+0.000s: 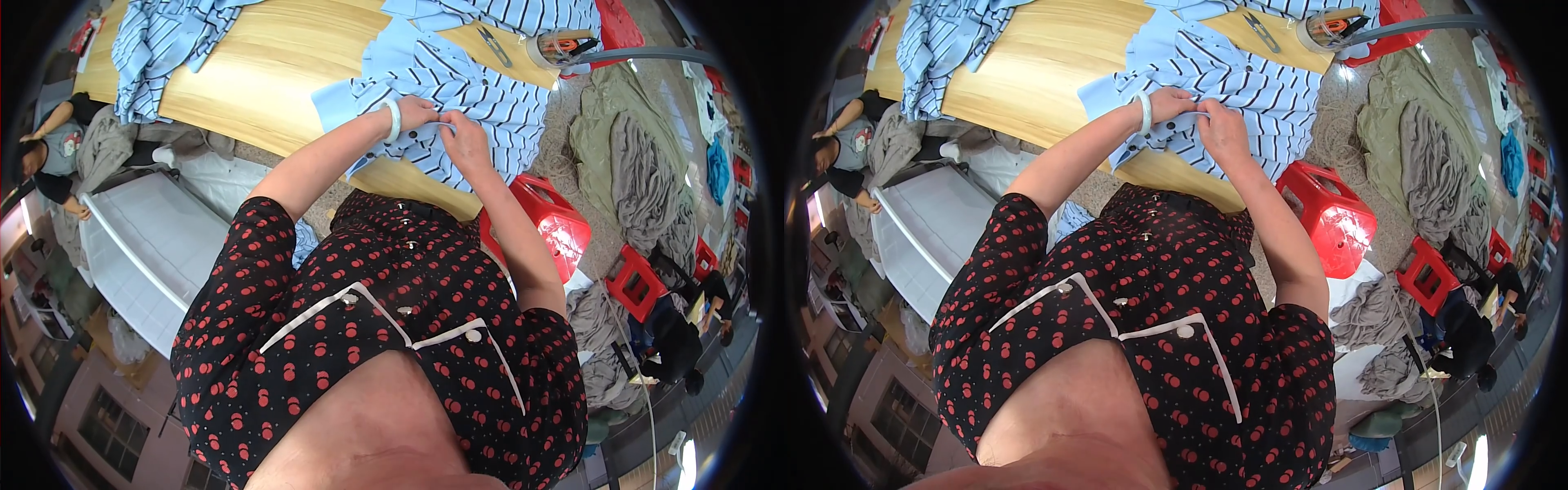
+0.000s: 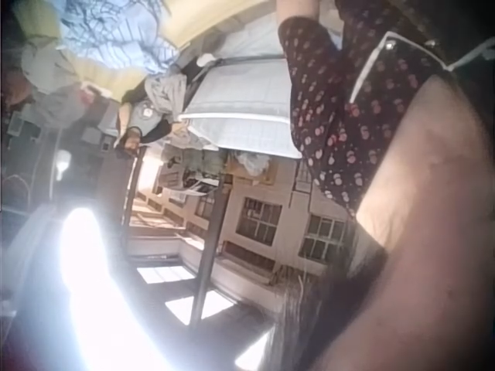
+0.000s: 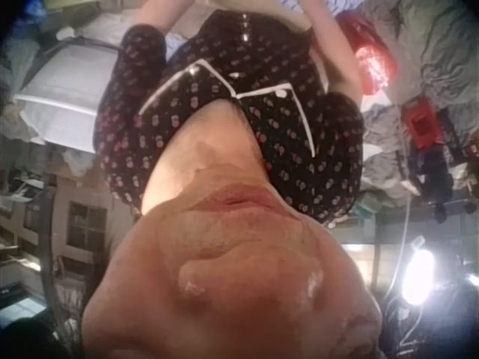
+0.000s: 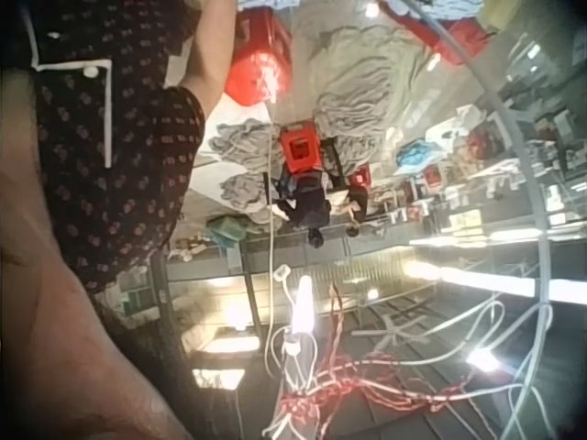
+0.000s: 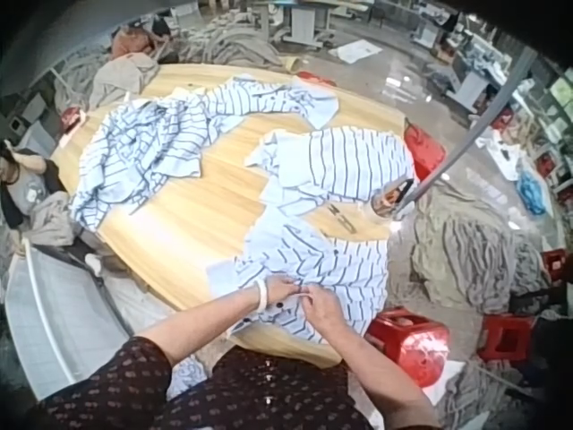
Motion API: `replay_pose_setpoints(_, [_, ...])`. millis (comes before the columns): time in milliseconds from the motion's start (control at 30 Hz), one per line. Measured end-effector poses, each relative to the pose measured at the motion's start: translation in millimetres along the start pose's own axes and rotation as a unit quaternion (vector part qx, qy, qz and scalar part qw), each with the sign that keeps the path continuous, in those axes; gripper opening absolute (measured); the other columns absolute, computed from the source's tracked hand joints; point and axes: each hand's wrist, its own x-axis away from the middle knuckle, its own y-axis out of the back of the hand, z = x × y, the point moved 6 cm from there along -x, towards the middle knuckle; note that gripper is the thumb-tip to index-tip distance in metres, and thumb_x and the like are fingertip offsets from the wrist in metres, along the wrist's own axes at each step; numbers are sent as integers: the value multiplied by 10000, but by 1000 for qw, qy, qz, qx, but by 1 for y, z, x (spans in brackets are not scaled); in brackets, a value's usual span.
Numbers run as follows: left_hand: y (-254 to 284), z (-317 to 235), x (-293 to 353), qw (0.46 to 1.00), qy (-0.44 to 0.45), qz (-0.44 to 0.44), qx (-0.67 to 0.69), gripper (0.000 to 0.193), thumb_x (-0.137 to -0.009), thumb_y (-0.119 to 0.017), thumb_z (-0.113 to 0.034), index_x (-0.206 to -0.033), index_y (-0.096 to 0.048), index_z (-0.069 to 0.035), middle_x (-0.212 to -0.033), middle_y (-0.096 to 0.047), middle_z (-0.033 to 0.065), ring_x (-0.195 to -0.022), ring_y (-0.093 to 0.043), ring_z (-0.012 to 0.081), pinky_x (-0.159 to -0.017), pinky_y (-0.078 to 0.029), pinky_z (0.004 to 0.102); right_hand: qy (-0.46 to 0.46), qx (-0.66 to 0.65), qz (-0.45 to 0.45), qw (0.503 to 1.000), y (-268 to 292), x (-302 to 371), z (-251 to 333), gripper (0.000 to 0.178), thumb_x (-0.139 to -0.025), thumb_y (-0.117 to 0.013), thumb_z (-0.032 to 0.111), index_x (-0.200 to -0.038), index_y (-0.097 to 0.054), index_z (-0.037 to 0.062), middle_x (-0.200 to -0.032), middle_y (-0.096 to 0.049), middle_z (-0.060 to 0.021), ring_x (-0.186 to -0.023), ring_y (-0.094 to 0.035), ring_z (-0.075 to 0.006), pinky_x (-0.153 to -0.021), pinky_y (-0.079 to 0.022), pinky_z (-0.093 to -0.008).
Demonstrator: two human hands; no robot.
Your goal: Folding striped shirts on a wooden table.
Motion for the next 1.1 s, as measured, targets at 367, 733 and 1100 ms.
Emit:
replay_pose_setpoints(367, [-7, -37, 21, 954, -125, 12, -272, 264, -711, -469, -243, -737, -528, 12, -764, -536, 238, -720, -507, 369, -652, -403, 392, 114, 170, -40, 978, 5, 6, 14, 74, -712, -503, 73, -771, -534, 41, -677, -520, -92, -678, -518, -242, -650, -365, -337])
replay_pose_setpoints(733, [-24, -26, 21, 914, -199, -95, -340, 151, -733, -449, -117, -744, -485, 29, -741, -527, 222, -729, -514, 353, -660, -411, 392, 138, 203, 2, 969, -3, 4, 13, 60, -715, -459, 69, -716, -515, 47, -676, -509, -91, -681, -512, -235, -674, -354, -337])
replay_pose_setpoints(1100, [-18, -27, 21, 926, -211, -132, -283, 121, -715, -416, -93, -706, -468, 16, -687, -515, 216, -660, -500, 362, -610, -395, 417, 99, 84, 30, 991, 0, -9, -4, 109, -699, -436, 66, -686, -534, 22, -661, -526, -143, -655, -513, -298, -618, -381, -385])
